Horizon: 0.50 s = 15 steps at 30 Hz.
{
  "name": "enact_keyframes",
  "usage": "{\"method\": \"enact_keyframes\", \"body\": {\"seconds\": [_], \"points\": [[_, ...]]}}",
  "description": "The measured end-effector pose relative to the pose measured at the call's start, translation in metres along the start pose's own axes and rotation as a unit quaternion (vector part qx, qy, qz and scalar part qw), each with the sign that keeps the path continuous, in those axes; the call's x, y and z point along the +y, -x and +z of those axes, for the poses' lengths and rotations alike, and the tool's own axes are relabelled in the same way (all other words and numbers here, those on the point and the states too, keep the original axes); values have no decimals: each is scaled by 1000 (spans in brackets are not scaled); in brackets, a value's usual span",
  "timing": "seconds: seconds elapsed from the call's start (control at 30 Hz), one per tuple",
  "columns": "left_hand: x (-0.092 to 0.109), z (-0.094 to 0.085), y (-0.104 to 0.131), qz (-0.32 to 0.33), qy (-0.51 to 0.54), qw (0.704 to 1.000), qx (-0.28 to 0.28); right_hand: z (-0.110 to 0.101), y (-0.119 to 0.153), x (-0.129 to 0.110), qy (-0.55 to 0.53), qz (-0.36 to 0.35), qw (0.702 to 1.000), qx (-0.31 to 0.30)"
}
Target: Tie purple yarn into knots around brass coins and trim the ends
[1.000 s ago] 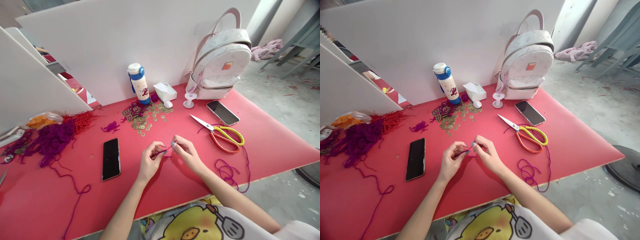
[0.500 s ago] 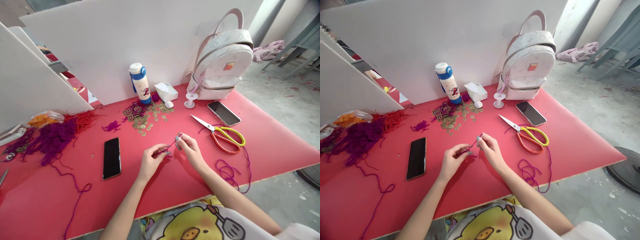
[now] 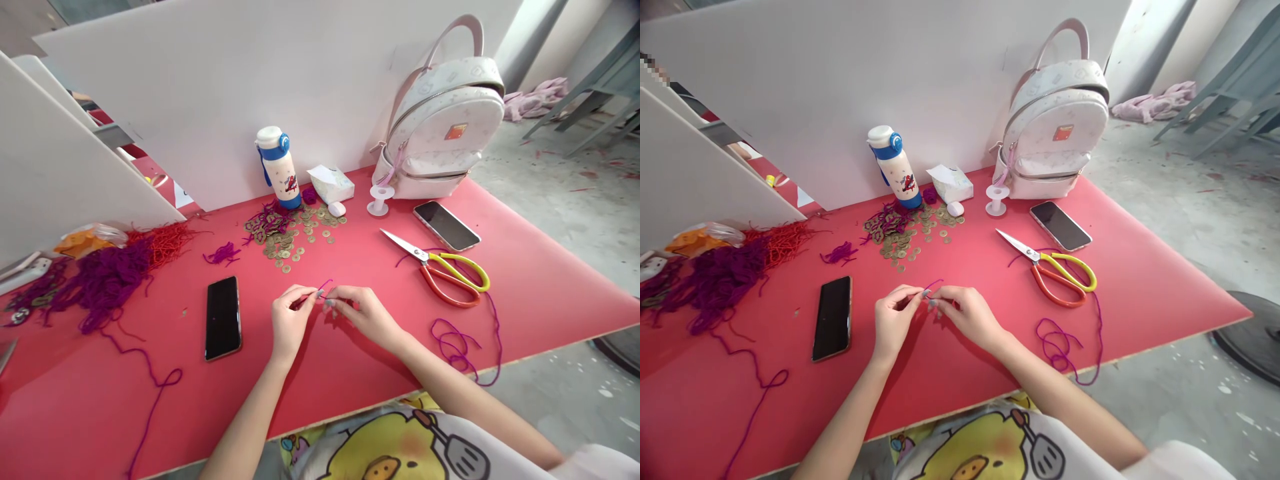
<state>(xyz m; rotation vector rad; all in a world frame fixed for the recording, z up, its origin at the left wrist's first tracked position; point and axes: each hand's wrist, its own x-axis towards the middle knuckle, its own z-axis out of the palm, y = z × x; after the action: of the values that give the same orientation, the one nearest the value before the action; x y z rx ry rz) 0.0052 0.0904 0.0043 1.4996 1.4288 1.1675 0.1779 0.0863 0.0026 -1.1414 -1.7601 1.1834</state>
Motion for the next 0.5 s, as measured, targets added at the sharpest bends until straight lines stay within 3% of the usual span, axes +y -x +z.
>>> {"method": "enact_keyframes", "body": {"seconds": [0.17,0.3,0.4,0.5], "points": [[-2,-2,1,82,-160,981,-70,-4,1,-1,145,-56,987,27],[1,-2,1,102,-100,979,-143,-4,0,2,102,-54,990,84],[5,-2,2,78,-4,990,-115,-4,-2,3,63,-40,990,116],[7,-1,2,46,28,997,-53,-4,-3,3,59,-36,993,92]]}}
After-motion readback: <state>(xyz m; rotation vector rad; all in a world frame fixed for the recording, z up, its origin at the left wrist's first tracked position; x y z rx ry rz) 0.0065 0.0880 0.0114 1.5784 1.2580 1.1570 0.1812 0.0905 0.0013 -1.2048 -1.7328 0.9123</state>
